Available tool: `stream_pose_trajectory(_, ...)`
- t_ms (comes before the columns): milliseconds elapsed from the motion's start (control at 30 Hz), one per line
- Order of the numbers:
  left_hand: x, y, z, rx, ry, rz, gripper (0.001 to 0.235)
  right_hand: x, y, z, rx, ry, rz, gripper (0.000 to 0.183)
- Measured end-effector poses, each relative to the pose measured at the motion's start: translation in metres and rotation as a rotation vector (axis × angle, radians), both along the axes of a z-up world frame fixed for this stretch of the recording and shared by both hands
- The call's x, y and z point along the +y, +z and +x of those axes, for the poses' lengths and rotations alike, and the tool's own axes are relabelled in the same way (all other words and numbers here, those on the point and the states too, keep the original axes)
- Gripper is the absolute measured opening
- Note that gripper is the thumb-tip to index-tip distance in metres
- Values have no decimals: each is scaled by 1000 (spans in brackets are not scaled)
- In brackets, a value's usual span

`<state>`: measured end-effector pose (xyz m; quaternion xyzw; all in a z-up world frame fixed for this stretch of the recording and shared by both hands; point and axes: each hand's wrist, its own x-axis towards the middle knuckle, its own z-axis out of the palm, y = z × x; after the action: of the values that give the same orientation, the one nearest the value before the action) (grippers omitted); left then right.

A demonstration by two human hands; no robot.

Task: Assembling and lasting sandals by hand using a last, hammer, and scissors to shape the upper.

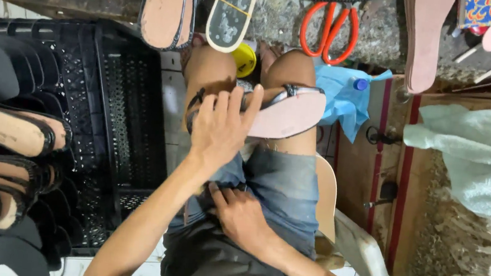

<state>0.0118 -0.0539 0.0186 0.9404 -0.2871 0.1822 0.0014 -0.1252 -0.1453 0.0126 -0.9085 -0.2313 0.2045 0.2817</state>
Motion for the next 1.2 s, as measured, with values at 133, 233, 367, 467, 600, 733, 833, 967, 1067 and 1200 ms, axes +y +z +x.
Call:
stream_pose_trajectory(133, 1, -4, 4, 130, 6, 168, 62, -21, 45, 23, 221, -124, 67, 43)
stream_pose_trajectory(233, -2, -18, 9, 19, 10, 93, 46, -53, 81, 28, 241, -398, 288, 38)
stream_pose_trajectory(367, -2, -5, 8, 75, -3, 46, 48, -104, 84, -14, -280, -712, 219, 26)
stream_pose_trajectory(467, -2, -2, 9, 215, -2, 238, 88, -74, 31, 18, -691, -997, 1157, 43)
stream_pose_trajectory(600, -1, 2, 11, -36, -29, -147, 55, -82, 2, 40, -52, -885, 442, 32)
stream_pose_trajectory(733, -2, 2, 12, -9, -19, -114, 56, -81, 22, 80, -271, -789, 504, 22)
stream_pose_trajectory(833, -4, 3, 14, -3, -38, -106, 61, -91, 29, 100, -324, -743, 440, 22)
stream_pose_trajectory(967, -4, 0, 11, 30, -51, -156, 68, -99, 39, 83, -239, -818, 473, 34)
stream_pose_trajectory(1067, -6, 0, 12, 23, -24, -162, 48, -107, -9, 50, -214, -996, 1206, 28)
stream_pose_trajectory(1200, -5, 7, 22, 59, -71, -126, 78, -96, 0, 82, -344, -834, 555, 28)
